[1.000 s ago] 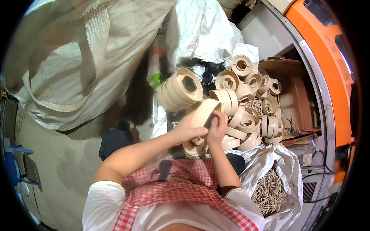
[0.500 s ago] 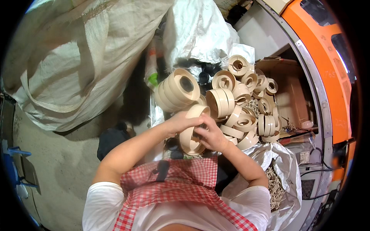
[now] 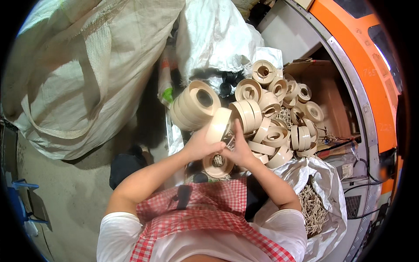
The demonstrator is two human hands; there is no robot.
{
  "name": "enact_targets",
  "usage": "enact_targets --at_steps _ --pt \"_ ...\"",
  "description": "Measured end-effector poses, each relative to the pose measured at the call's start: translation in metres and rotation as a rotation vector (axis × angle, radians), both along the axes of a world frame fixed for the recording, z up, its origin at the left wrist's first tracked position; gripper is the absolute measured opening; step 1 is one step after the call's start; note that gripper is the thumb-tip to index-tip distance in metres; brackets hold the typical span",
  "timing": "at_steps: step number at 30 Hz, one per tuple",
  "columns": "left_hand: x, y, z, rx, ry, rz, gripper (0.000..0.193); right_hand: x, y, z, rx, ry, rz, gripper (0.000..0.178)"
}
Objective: The person picks up plastic industrial parts from a bin and places them into a large white bag.
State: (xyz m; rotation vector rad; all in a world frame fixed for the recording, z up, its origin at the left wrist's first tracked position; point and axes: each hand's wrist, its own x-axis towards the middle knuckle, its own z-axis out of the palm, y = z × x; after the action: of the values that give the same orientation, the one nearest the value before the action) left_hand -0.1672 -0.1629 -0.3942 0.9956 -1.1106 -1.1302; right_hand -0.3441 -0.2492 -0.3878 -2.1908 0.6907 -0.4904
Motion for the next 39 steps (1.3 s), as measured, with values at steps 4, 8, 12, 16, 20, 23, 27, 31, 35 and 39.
enact_targets --at_steps 4,8,12,16,20,23,27,31,35,39 --pt "-0.007 -0.003 -0.006 -0.132 -0.079 0.073 0.062 -0.001 -0.028 0.012 0.725 0.223 -0.291 0.079" --pt "-0.004 -0.001 -0.004 0.031 0.107 -0.003 0.055 -0.001 0.01 0.019 -0.01 -0.052 -0.197 0.08" --pt "-0.007 -0.002 -0.01 0.104 0.14 -0.095 0.057 0.0 0.006 0.03 -0.232 0.129 -0.124 0.074" --pt "-0.016 0.005 0.016 0.006 -0.186 -0.009 0.069 -0.005 -0.002 0.022 0.05 0.343 -0.169 0.066" --pt "-0.005 0.011 -0.016 -0.466 -0.557 0.027 0.089 0.008 0.014 0.008 1.268 -0.412 -0.344 0.045" --pt "0.014 0.01 0.016 -0.777 -1.141 -0.194 0.077 -0.022 0.022 0.021 1.521 -0.479 -0.036 0.046" --pt "0.02 0.002 0.001 -1.04 -1.187 0.066 0.054 -0.05 0.028 -0.011 1.643 -0.533 0.251 0.049" --pt "0.013 -0.004 0.006 -1.242 -1.209 0.233 0.05 -0.052 0.043 -0.016 1.638 -0.374 0.214 0.051" --pt "0.029 -0.003 0.006 -1.146 -1.321 0.392 0.051 -0.029 0.03 -0.013 1.417 -0.237 0.178 0.054" --pt "0.047 -0.026 0.001 -0.24 -0.642 0.877 0.077 0.006 -0.031 0.037 0.639 -0.192 0.152 0.056"
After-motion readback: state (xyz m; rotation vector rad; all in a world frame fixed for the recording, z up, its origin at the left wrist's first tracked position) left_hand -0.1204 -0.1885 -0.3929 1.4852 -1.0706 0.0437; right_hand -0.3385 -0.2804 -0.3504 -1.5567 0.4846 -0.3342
